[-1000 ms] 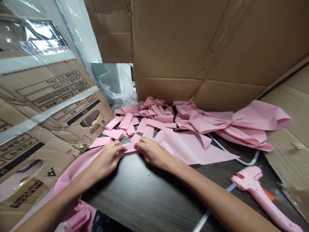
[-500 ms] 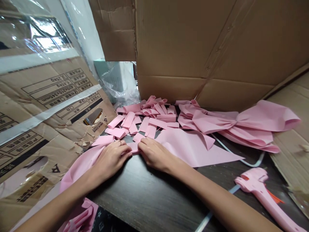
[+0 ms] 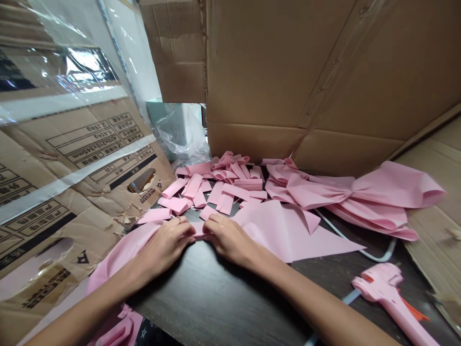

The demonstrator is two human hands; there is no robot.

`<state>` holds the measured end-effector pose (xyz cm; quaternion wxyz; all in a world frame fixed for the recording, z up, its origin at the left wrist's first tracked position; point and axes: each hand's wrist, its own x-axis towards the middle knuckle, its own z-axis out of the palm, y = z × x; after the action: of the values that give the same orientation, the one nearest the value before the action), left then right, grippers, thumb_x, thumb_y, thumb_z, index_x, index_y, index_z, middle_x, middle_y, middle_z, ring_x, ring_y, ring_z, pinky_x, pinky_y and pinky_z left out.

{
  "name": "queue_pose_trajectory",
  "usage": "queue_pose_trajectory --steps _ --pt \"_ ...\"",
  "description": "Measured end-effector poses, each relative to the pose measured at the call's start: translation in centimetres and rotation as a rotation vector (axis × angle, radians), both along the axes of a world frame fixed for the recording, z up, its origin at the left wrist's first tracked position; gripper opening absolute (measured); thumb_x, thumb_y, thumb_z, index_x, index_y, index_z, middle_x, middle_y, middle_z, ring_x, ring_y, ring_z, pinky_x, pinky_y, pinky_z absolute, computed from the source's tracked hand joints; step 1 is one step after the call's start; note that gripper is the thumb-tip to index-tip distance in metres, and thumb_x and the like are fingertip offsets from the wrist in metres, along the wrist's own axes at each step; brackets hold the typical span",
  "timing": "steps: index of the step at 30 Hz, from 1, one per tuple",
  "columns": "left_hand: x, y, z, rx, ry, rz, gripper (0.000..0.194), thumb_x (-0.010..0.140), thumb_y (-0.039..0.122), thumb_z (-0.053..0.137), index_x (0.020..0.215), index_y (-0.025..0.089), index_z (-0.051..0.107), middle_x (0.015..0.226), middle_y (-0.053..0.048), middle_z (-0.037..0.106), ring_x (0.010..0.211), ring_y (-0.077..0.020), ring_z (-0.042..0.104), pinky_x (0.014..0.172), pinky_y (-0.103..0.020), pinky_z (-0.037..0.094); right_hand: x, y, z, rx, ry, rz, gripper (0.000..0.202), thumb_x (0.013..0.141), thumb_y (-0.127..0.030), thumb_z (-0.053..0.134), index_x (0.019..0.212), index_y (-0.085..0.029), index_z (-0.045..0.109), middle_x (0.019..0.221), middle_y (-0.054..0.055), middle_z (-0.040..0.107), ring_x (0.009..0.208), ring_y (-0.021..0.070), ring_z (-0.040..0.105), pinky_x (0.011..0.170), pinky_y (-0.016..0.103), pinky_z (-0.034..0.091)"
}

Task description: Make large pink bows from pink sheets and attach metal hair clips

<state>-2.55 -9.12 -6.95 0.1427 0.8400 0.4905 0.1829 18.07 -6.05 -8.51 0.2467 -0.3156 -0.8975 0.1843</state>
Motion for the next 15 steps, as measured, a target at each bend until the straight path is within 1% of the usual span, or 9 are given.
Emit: queue_pose_trajectory --steps 2,5,8,12,15 --pt "-0.21 0.11 0.05 -0.001 -0.031 -0.004 0.010 0.091 0.019 0.049 0.088 0.016 0.058 0.089 -0.005 0.058 0.085 -0.0193 0.053 0.075 -0.034 0.042 0.08 -0.13 0.11 0.001 0.018 0.004 0.010 0.092 -0.013 0.048 0.084 -0.017 0.052 0.085 0.005 0.056 0.078 0.0152 0.051 0.068 0.026 0.040" --pt "-0.49 0.33 0.23 -0.006 -0.095 -0.024 0.002 0.087 0.016 0.055 0.089 0.017 0.057 0.089 -0.003 0.059 0.084 -0.0179 0.054 0.074 -0.032 0.042 0.20 -0.25 0.18 0.017 0.039 0.031 0.009 0.095 -0.018 0.047 0.087 -0.018 0.052 0.084 0.004 0.055 0.075 0.0144 0.050 0.066 0.026 0.039" --pt "-0.67 0.40 0.44 -0.011 -0.161 -0.064 0.007 0.085 0.015 0.060 0.091 0.017 0.056 0.089 -0.002 0.061 0.082 -0.0160 0.055 0.074 -0.030 0.042 0.38 -0.10 0.03 0.053 0.024 0.083 0.013 0.097 -0.022 0.044 0.088 -0.018 0.052 0.084 0.004 0.056 0.076 0.0146 0.049 0.067 0.027 0.039" --pt "-0.79 0.15 0.53 0.016 -0.156 -0.123 0.003 0.088 0.015 0.056 0.088 0.017 0.059 0.086 -0.002 0.063 0.080 -0.0147 0.055 0.074 -0.030 0.042 0.74 0.35 -0.35 0.095 0.009 0.125 0.016 0.095 -0.016 0.042 0.085 -0.018 0.053 0.084 0.005 0.060 0.080 0.0157 0.051 0.070 0.028 0.039" --pt "-0.88 -0.02 0.34 0.031 -0.135 -0.120 0.008 0.089 0.016 0.055 0.083 0.016 0.061 0.083 -0.002 0.063 0.079 -0.0147 0.055 0.073 -0.030 0.041 0.98 0.50 -0.44 0.113 0.003 0.140 0.018 0.091 -0.010 0.041 0.081 -0.018 0.053 0.084 0.006 0.061 0.080 0.0156 0.051 0.070 0.029 0.039"
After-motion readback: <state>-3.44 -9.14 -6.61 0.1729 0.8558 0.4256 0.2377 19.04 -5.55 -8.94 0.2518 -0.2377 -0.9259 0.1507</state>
